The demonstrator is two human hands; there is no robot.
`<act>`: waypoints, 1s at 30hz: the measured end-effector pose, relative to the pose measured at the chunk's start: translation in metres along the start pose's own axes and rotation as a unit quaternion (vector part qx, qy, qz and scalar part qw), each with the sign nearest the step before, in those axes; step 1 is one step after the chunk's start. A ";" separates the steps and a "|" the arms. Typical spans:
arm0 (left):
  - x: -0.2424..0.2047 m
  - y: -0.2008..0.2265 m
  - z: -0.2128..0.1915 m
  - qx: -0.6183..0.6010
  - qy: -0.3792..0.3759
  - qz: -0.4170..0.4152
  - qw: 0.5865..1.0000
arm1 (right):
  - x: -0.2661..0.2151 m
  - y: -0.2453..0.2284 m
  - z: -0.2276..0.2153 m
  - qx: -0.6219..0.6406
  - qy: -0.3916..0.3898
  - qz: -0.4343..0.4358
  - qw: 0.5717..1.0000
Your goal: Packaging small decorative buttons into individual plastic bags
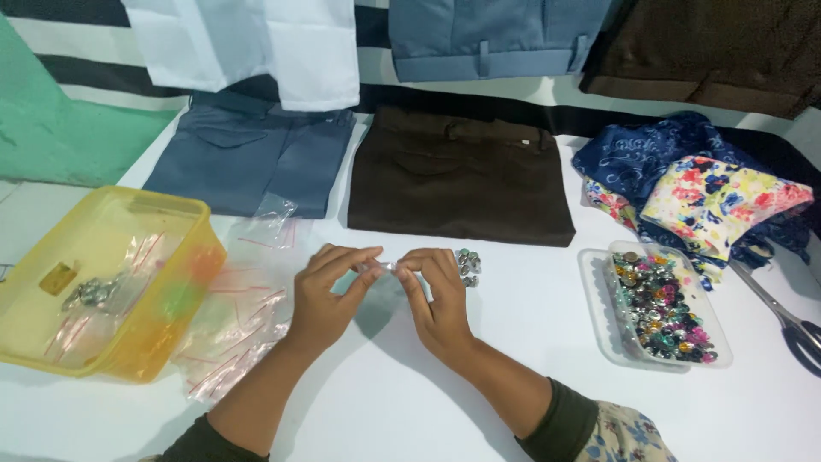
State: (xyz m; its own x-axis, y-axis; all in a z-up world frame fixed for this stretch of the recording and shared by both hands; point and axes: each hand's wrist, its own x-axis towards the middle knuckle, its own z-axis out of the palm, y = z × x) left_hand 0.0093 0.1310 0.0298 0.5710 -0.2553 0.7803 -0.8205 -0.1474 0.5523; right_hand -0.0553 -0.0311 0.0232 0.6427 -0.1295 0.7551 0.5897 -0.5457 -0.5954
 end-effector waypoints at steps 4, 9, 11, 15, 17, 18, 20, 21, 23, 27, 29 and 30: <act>0.009 0.010 0.022 -0.065 -0.030 -0.072 0.995 | -0.002 0.004 -0.016 -0.004 0.018 -0.002 1.000; 0.022 0.012 0.049 -0.119 -0.071 -0.147 0.979 | -0.002 0.016 -0.037 0.007 0.063 0.012 0.998; 0.020 0.012 0.056 -0.130 -0.073 -0.143 0.978 | -0.001 0.021 -0.043 -0.001 0.064 0.010 0.998; 0.013 0.009 0.060 -0.130 -0.086 -0.146 0.977 | -0.003 0.027 -0.048 -0.006 0.064 0.011 0.998; 0.009 0.005 0.060 -0.119 -0.088 -0.150 0.978 | -0.003 0.027 -0.048 -0.010 0.060 0.012 0.998; 0.005 0.003 0.060 -0.108 -0.087 -0.157 0.978 | -0.005 0.026 -0.047 -0.014 0.054 0.013 0.998; 0.007 0.002 0.057 -0.086 -0.079 -0.143 0.983 | -0.005 0.024 -0.048 -0.016 0.051 0.020 0.998; 0.008 0.002 0.056 -0.064 -0.070 -0.127 0.987 | -0.004 0.022 -0.048 -0.017 0.048 0.024 0.998; 0.005 -0.004 0.056 -0.044 -0.060 -0.110 0.991 | -0.004 0.020 -0.050 -0.022 0.051 0.024 0.998; 0.001 -0.009 0.056 -0.013 -0.037 -0.091 0.995 | -0.002 0.015 -0.051 -0.030 0.054 0.014 0.998; 0.004 -0.001 0.054 -0.009 -0.037 -0.095 0.995 | -0.003 0.016 -0.050 -0.031 0.052 0.005 0.998; 0.005 0.002 0.054 -0.006 -0.036 -0.098 0.994 | -0.003 0.017 -0.049 -0.032 0.049 -0.005 0.998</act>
State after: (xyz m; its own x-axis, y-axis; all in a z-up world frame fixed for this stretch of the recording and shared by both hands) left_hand 0.0091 0.0780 0.0195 0.7169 -0.2899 0.6340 -0.6923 -0.1891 0.6964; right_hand -0.0714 -0.0801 0.0242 0.5841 -0.2023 0.7861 0.5611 -0.5992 -0.5711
